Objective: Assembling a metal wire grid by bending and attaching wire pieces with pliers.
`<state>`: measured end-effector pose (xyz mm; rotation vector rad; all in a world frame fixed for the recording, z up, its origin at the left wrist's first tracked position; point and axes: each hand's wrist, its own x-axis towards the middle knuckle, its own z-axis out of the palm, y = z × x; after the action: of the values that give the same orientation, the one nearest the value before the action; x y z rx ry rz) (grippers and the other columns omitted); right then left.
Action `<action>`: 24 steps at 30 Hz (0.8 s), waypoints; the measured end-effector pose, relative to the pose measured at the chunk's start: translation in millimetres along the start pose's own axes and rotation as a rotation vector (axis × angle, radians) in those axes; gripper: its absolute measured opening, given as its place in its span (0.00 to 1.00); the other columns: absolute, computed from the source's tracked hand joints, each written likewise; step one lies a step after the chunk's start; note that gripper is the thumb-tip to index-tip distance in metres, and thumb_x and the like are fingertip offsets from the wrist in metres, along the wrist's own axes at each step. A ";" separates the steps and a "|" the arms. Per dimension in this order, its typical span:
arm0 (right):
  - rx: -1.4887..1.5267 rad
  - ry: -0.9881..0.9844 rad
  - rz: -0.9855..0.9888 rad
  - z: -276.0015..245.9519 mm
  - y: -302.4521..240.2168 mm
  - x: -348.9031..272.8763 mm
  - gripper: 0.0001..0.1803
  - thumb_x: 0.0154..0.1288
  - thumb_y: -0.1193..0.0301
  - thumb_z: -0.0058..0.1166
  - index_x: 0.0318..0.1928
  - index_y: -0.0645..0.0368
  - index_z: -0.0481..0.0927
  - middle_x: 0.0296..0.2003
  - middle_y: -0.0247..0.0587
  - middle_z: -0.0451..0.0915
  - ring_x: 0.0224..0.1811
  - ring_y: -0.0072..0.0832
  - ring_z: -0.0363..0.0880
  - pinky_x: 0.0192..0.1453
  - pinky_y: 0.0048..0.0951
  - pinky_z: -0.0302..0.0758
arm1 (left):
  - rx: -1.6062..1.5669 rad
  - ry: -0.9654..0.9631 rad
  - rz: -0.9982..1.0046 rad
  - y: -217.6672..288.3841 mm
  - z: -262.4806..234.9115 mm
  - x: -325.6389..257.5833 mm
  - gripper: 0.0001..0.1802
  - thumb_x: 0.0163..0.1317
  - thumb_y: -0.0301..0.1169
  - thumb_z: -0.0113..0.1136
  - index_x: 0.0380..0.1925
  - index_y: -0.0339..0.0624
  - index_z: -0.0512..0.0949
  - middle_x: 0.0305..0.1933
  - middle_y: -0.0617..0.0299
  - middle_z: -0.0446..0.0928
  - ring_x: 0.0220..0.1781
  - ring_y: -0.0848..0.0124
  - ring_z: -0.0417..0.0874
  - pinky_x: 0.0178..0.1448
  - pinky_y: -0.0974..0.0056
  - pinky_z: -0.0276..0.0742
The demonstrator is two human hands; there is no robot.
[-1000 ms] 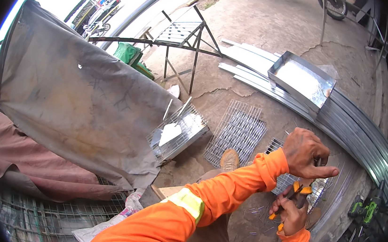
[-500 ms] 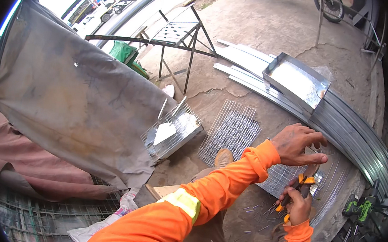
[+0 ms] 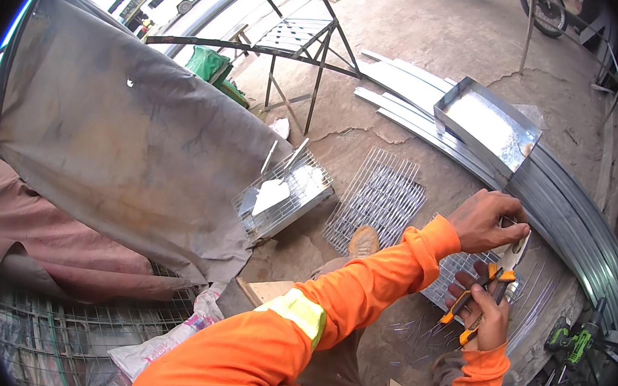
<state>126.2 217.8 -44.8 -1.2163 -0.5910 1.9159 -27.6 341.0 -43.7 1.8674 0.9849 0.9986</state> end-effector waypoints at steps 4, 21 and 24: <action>0.008 0.004 0.016 0.3 -0.4 1.7 0.33 0.71 0.68 0.53 0.72 0.66 0.60 0.58 0.56 0.76 0.55 0.43 0.80 0.56 0.41 0.78 | 0.083 0.142 0.077 -8.2 6.9 1.9 0.16 0.71 0.43 0.60 0.40 0.39 0.81 0.36 0.52 0.83 0.41 0.54 0.84 0.45 0.55 0.78; -0.078 0.024 0.089 -12.3 12.5 9.7 0.29 0.75 0.60 0.55 0.70 0.60 0.67 0.55 0.49 0.80 0.49 0.34 0.83 0.50 0.34 0.80 | -0.002 0.171 0.076 -14.5 18.8 -1.7 0.13 0.64 0.35 0.65 0.37 0.36 0.75 0.36 0.47 0.80 0.43 0.48 0.83 0.46 0.51 0.78; -0.067 0.031 0.092 -10.2 15.1 13.3 0.28 0.75 0.61 0.55 0.69 0.59 0.68 0.54 0.47 0.81 0.48 0.34 0.84 0.49 0.34 0.80 | 0.005 0.149 0.070 -15.4 18.8 -2.0 0.13 0.59 0.35 0.66 0.36 0.37 0.76 0.37 0.49 0.78 0.44 0.49 0.82 0.48 0.50 0.77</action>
<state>126.7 219.4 -67.3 -1.3341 -0.5965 1.9640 -15.9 340.1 -65.0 1.8643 1.0147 1.1924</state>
